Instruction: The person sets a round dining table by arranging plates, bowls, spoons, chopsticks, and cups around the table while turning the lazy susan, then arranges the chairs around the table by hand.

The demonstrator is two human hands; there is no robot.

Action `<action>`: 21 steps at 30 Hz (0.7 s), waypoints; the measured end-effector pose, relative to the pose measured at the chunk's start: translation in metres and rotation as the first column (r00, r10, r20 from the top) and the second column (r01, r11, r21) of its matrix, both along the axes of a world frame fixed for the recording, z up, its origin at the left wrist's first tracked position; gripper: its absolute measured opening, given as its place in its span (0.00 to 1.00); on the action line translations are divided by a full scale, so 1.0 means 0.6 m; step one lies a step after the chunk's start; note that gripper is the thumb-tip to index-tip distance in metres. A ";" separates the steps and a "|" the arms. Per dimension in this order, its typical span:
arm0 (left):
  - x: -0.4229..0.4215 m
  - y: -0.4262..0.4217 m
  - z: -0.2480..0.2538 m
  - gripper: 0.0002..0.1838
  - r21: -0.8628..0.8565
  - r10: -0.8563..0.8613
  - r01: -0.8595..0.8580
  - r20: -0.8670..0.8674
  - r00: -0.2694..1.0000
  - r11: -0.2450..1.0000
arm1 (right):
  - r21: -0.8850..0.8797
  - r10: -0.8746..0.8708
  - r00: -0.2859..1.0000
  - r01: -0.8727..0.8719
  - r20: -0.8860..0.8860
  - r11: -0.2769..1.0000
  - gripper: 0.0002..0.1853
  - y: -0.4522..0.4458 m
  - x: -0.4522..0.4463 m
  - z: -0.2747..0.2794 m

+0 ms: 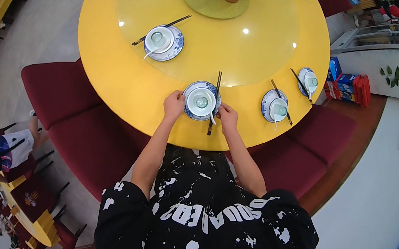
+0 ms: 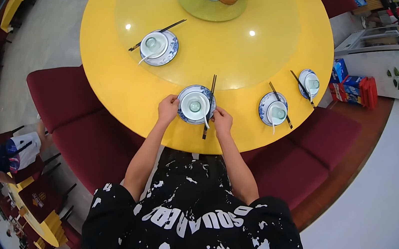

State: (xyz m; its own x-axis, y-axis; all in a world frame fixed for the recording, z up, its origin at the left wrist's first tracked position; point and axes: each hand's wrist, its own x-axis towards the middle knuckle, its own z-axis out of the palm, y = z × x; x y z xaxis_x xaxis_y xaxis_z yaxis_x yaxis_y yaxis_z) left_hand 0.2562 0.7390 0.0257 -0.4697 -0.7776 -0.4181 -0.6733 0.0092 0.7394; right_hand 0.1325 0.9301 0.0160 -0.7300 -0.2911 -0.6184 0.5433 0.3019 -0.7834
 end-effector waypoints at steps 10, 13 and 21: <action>0.145 -0.034 -0.008 0.12 -0.062 -0.011 0.017 0.093 0.996 0.998 | 0.049 0.038 0.998 -0.036 -0.046 0.998 0.12 -0.028 0.178 -0.035; 0.150 -0.052 -0.019 0.12 -0.080 -0.055 0.063 0.093 0.994 0.995 | 0.020 0.027 0.999 -0.026 -0.029 0.999 0.12 -0.036 0.192 -0.037; 0.159 -0.065 -0.043 0.14 -0.057 -0.060 0.061 0.030 0.998 0.996 | -0.065 0.038 0.997 -0.034 0.067 0.997 0.15 -0.031 0.201 -0.051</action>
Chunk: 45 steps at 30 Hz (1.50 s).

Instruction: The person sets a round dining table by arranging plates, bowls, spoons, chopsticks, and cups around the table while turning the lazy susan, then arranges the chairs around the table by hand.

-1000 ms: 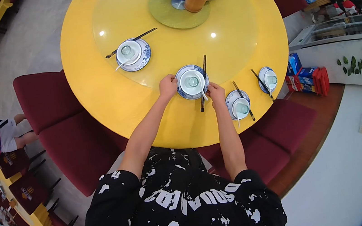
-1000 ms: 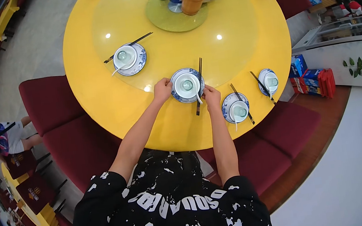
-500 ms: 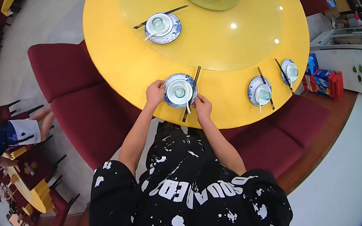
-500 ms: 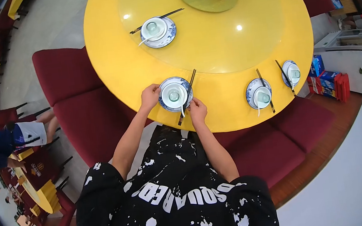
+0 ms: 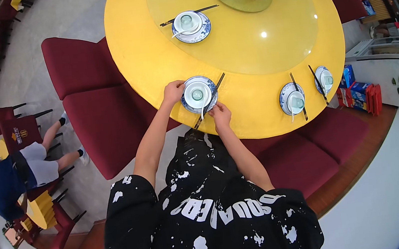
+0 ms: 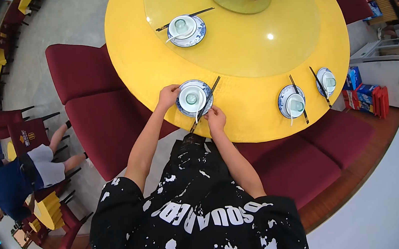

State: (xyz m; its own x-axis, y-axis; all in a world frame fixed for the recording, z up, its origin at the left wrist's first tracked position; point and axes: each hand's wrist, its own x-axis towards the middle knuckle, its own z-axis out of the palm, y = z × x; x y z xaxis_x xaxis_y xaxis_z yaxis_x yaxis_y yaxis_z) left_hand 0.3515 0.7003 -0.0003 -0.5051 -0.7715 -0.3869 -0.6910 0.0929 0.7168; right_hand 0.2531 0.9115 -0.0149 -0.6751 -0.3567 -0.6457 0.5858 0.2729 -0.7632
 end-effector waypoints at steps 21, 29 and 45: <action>0.035 -0.009 -0.033 0.17 0.294 0.544 -0.478 -0.208 0.813 0.827 | -0.006 -0.003 0.927 0.000 -0.375 1.000 0.11 -0.027 -0.100 0.062; -0.123 -0.242 0.013 0.19 0.370 0.568 -0.443 -0.375 0.733 0.816 | 0.057 0.215 0.895 -0.209 -0.391 0.976 0.19 -0.305 -0.254 0.055; -0.159 -0.321 0.011 0.12 0.276 0.458 -0.400 -0.194 0.868 0.874 | 0.174 0.434 0.861 -0.401 -0.265 0.900 0.12 -0.443 -0.312 0.059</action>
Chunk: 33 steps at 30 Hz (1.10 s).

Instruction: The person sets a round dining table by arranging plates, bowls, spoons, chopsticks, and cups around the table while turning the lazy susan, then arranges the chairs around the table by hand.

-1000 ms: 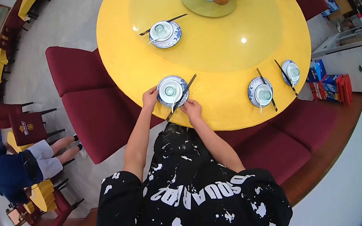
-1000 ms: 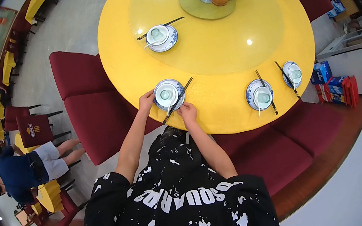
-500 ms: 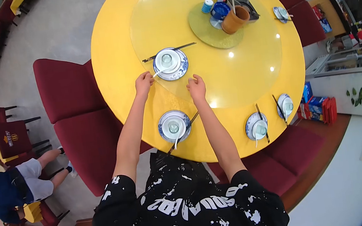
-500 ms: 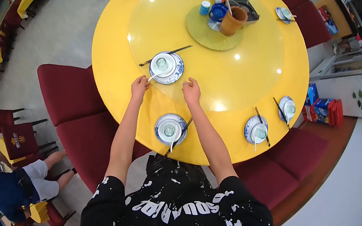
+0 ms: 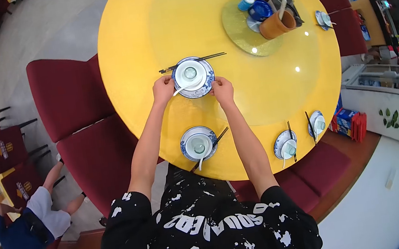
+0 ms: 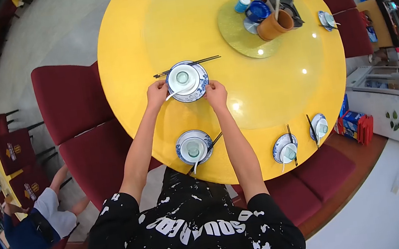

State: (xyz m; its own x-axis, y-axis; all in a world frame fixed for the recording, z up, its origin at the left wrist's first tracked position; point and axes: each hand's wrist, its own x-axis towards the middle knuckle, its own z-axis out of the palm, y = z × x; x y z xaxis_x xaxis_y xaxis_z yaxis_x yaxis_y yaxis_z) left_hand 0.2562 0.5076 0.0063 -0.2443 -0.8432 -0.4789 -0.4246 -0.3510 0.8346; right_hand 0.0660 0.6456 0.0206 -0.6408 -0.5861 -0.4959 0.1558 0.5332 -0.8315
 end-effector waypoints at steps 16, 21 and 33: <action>0.301 -0.095 0.051 0.14 0.074 0.092 -0.096 0.056 0.994 0.993 | -0.158 0.095 0.983 -0.120 -0.156 0.980 0.11 -0.119 0.304 -0.069; 0.344 -0.142 0.015 0.14 0.053 0.130 -0.135 0.077 0.988 0.989 | -0.117 0.110 0.971 -0.137 -0.211 0.984 0.11 -0.177 0.347 -0.090; 0.311 -0.241 0.001 0.14 0.094 0.137 -0.135 -0.017 0.990 0.986 | -0.091 0.089 0.967 -0.114 -0.240 0.989 0.11 -0.276 0.307 -0.062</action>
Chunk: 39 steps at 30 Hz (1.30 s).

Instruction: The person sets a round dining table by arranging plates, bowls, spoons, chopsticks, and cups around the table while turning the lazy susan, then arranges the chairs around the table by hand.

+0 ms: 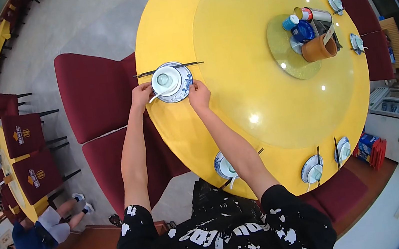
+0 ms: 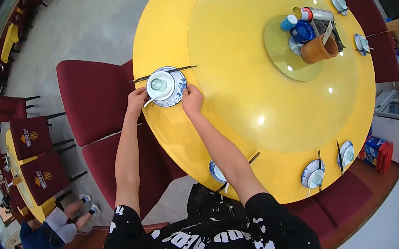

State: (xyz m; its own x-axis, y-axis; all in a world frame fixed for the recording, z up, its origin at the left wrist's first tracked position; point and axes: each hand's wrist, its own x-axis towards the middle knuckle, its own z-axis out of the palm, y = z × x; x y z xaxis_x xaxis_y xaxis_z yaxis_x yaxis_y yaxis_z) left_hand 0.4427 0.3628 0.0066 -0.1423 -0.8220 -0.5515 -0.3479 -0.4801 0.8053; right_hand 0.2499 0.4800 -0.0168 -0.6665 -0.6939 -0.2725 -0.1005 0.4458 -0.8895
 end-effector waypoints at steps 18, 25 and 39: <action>0.005 -0.111 -0.064 0.21 -0.388 0.314 -0.242 0.132 0.940 0.889 | -0.012 0.058 0.869 -0.060 0.491 0.998 0.17 0.175 0.000 0.132; -0.005 -0.106 -0.106 0.17 -0.333 0.427 -0.449 -0.141 0.893 0.829 | 0.014 -0.060 0.797 0.065 0.600 0.998 0.14 0.331 -0.025 0.173; -0.001 -0.102 -0.104 0.15 -0.224 0.373 -0.415 -0.207 0.905 0.882 | 0.100 -0.258 0.785 0.245 0.564 0.964 0.14 0.384 -0.126 0.175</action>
